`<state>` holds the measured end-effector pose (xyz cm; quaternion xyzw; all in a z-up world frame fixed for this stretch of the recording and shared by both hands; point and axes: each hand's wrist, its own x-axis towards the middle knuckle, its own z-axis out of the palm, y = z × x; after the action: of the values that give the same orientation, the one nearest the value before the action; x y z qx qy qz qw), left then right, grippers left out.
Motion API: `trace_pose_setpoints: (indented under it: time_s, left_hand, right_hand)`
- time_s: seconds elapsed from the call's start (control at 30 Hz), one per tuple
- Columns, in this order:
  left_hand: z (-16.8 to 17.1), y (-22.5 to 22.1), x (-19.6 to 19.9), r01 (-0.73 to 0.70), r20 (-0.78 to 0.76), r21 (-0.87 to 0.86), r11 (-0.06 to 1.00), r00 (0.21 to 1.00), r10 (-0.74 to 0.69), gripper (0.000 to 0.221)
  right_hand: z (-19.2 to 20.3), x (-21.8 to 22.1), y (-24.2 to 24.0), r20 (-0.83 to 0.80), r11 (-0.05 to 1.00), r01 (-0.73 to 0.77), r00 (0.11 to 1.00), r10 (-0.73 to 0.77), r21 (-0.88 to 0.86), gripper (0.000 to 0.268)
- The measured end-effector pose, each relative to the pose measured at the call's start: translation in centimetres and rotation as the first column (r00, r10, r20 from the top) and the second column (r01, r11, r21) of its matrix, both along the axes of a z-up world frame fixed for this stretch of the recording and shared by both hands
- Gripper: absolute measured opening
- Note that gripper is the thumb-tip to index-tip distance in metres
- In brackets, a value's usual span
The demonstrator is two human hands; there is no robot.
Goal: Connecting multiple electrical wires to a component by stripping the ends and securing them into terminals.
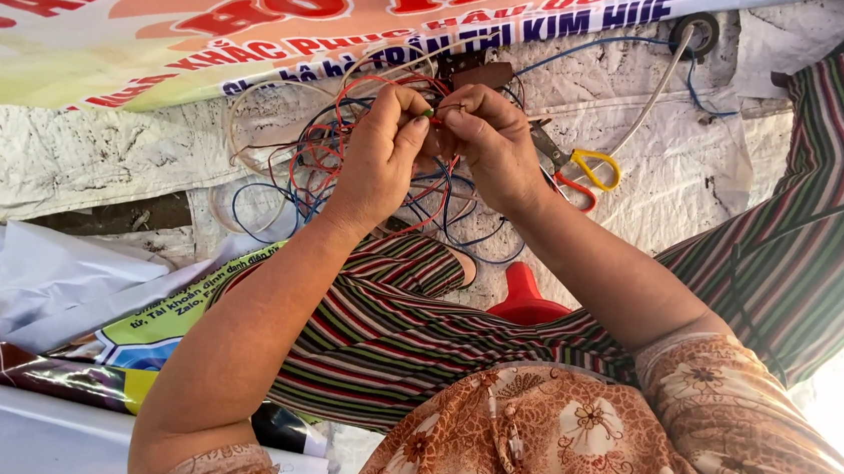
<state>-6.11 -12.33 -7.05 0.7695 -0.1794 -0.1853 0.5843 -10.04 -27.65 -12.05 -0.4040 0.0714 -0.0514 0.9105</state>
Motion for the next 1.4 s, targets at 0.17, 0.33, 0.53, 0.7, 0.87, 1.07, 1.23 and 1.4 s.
trace_pose_setpoints:
  time_s: [0.17, 0.33, 0.53, 0.7, 0.87, 1.07, 1.23, 1.4]
  left_hand:
    - [-0.9, 0.3, 0.4, 0.047, 0.105, 0.079, 0.996, 0.993, -0.055, 0.008]
    - [-0.6, 0.3, 0.2, 0.067, 0.175, 0.162, 0.985, 0.98, -0.096, 0.008]
    - [-1.4, 0.0, 0.6, 0.098, 0.183, 0.161, 0.982, 0.975, -0.127, 0.011]
    - [1.3, 0.0, 0.3, 0.006, 0.259, 0.119, 0.993, 0.965, -0.037, 0.013]
    - [-0.4, 0.8, 0.8, -0.101, 0.236, 0.058, 0.993, 0.968, 0.084, 0.018]
    - [-1.4, 1.3, 1.3, -0.058, 0.102, -0.012, 0.998, 0.993, 0.059, 0.019]
    - [-0.1, 0.6, 0.9, -0.009, 0.037, -0.032, 0.999, 0.999, 0.01, 0.016]
    - [1.0, 0.5, 0.9, -0.024, 0.042, 0.158, 0.987, 0.999, 0.018, 0.013]
  right_hand:
    - [-2.2, -0.1, 0.2, -0.005, 0.999, 0.017, 1.0, -0.017, -0.047, 0.009]
    - [-0.3, -0.2, -0.8, 0.163, 0.95, 0.073, 0.986, -0.024, -0.305, 0.019]
    - [-0.9, -0.3, -1.1, 0.236, 0.864, 0.132, 0.972, -0.016, -0.485, 0.015]
    - [-0.7, -0.5, -0.6, 0.131, 0.932, 0.058, 0.991, -0.011, -0.359, 0.008]
    - [-0.2, -1.6, 0.5, 0.111, 0.935, 0.005, 0.993, 0.037, -0.355, 0.006]
    - [0.9, -1.1, 0.0, 0.035, 0.961, -0.044, 0.998, 0.055, -0.272, 0.007]
    - [2.3, -0.5, -0.7, -0.049, 0.989, -0.057, 0.997, 0.051, -0.133, 0.008]
    - [3.6, 0.1, -2.2, 0.143, 0.905, -0.045, 0.983, 0.116, -0.422, 0.021]
